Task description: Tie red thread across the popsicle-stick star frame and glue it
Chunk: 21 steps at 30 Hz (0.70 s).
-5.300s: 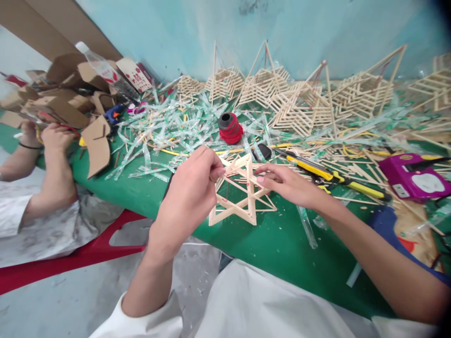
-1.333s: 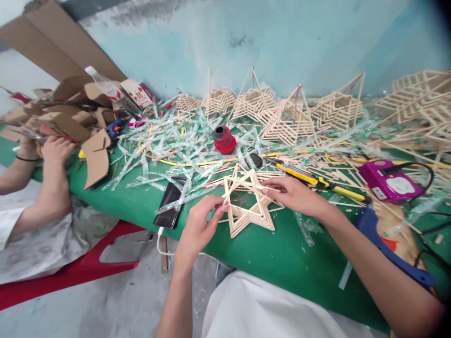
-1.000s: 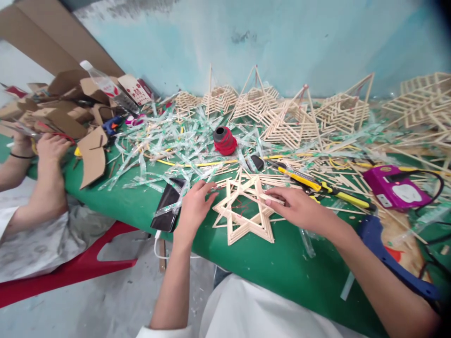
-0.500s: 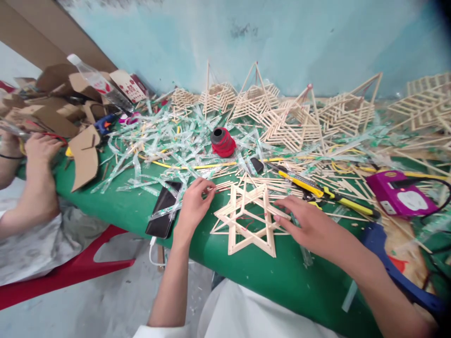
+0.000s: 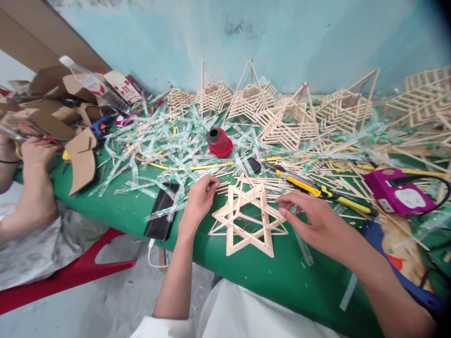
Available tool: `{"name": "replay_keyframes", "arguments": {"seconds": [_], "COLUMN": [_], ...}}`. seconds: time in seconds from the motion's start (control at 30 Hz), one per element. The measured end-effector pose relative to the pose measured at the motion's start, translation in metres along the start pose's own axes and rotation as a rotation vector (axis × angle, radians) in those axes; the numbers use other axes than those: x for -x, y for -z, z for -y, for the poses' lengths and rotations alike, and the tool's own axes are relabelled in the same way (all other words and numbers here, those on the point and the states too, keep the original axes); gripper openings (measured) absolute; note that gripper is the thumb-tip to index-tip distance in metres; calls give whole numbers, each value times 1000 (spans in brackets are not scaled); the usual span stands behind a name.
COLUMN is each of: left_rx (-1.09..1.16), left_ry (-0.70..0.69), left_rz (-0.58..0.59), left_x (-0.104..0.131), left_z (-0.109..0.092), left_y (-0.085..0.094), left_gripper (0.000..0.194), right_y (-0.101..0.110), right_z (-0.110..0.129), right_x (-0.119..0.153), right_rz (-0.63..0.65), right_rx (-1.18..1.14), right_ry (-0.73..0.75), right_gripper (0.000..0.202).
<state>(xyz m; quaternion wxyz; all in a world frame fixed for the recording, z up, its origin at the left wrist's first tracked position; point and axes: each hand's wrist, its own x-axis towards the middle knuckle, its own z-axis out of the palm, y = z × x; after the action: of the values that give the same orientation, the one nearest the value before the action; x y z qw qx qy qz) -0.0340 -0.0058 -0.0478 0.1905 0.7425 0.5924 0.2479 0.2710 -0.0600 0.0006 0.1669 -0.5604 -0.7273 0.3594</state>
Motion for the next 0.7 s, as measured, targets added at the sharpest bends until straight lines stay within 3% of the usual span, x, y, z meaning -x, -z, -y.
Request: {"name": "replay_keyframes", "arguments": {"seconds": [0.3, 0.43, 0.7], "left_rx": [-6, 65, 397], "left_ry": [-35, -9, 22], "left_rz": [163, 103, -147], "left_x": [-6, -7, -4], "left_z": [-6, -8, -24], "left_y": [4, 6, 23], "left_gripper": [4, 9, 11], "right_y": [3, 6, 12], "right_z": [13, 14, 16], "right_x": [-2, 0, 1], "right_rz": [-30, -39, -113], "right_rx": [-65, -89, -129], "right_ry": [53, 70, 112], "right_gripper": [22, 22, 20]}}
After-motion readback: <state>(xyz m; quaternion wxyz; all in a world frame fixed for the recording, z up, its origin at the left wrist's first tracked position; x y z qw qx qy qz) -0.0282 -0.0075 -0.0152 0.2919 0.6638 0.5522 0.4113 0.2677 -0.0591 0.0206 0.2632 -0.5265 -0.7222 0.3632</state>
